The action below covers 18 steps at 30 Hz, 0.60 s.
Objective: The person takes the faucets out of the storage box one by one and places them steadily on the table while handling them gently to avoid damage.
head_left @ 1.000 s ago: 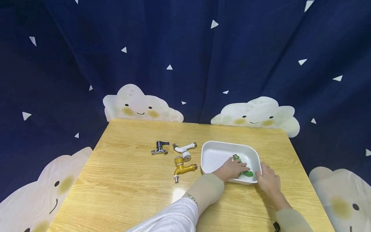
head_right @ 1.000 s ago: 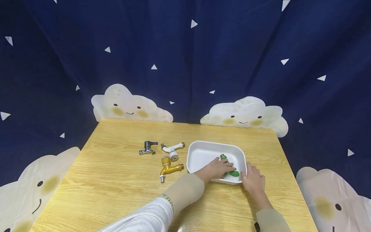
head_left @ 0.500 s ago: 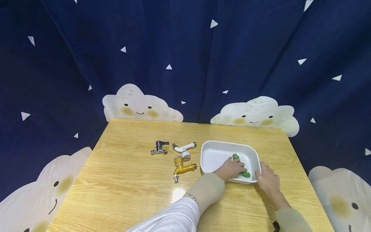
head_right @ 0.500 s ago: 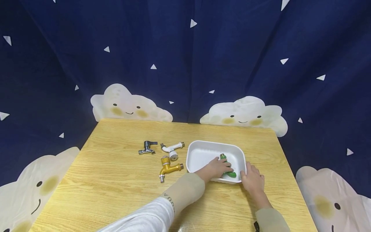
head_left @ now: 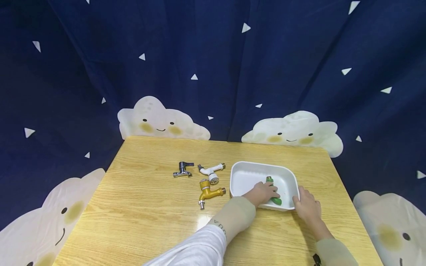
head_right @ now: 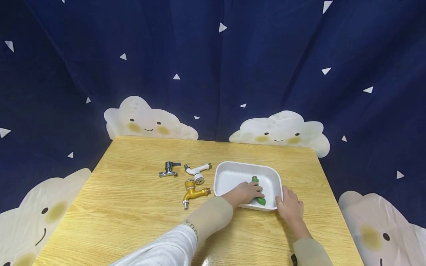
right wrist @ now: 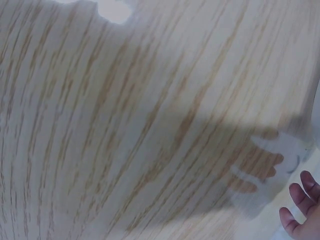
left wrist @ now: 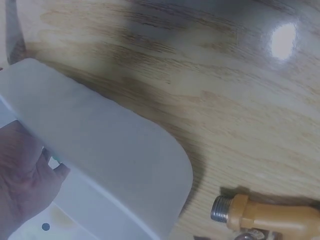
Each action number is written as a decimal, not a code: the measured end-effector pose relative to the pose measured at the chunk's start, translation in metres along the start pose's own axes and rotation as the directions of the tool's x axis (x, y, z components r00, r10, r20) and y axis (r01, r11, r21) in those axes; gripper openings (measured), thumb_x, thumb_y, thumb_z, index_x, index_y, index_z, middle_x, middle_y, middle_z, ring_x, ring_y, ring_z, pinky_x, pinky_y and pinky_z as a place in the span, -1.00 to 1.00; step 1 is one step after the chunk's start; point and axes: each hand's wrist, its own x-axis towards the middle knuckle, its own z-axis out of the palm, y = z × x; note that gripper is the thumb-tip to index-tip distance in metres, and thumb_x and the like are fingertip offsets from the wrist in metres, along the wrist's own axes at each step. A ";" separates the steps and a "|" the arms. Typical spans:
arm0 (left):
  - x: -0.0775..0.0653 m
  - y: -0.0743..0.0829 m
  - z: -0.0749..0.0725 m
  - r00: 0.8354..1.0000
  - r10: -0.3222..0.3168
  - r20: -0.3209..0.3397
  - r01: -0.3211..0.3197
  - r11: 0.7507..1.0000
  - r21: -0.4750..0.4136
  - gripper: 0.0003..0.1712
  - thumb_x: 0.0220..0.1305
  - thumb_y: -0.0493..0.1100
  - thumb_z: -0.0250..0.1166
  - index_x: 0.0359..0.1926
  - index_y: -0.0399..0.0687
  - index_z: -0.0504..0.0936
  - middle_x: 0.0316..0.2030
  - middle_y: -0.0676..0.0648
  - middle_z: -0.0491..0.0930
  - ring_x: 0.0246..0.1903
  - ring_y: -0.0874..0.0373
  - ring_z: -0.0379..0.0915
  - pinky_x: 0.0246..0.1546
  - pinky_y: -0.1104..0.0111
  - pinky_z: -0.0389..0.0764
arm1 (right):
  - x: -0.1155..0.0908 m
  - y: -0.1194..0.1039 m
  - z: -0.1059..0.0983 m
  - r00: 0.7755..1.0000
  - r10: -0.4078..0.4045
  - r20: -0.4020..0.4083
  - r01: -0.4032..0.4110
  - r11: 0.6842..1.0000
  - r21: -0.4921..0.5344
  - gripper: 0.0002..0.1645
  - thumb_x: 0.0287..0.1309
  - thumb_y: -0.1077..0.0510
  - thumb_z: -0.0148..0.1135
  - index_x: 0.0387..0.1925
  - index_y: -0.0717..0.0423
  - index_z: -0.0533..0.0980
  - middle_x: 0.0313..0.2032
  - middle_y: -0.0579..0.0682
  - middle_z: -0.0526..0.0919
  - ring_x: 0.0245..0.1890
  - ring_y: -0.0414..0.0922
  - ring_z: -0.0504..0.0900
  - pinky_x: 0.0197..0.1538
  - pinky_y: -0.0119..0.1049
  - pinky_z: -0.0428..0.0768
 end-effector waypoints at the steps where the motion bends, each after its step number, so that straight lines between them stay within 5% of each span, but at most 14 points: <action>1: 0.001 -0.001 0.000 1.000 -0.003 0.000 0.003 1.000 -0.003 -0.41 0.33 -0.08 -0.01 0.27 0.66 0.13 0.32 0.39 0.02 0.35 0.34 -0.21 0.21 0.43 0.17 | 0.000 0.000 0.000 1.000 0.001 0.000 -0.001 1.000 -0.001 -0.44 0.24 0.04 -0.25 0.20 0.27 0.14 0.02 0.36 0.37 -0.01 0.29 0.35 -0.14 0.26 0.32; 13: 0.003 -0.007 0.003 0.998 -0.037 -0.057 0.041 0.997 0.062 -0.41 0.26 -0.10 0.09 0.20 0.68 0.23 0.16 0.38 0.24 0.10 0.39 0.12 -0.02 0.53 0.30 | 0.001 -0.001 0.001 1.000 0.010 0.002 -0.010 1.000 0.002 -0.44 0.24 0.05 -0.25 0.20 0.27 0.14 0.01 0.36 0.38 -0.01 0.28 0.35 -0.14 0.25 0.33; 18: 0.001 -0.011 0.003 0.994 -0.053 -0.097 0.060 0.996 0.063 -0.42 0.25 -0.10 0.09 0.20 0.65 0.26 0.09 0.35 0.32 0.04 0.36 0.17 0.05 0.49 0.28 | 0.001 -0.001 0.000 1.000 0.005 -0.005 -0.005 1.000 0.001 -0.44 0.24 0.05 -0.24 0.20 0.27 0.14 0.00 0.36 0.38 -0.03 0.28 0.36 -0.16 0.24 0.34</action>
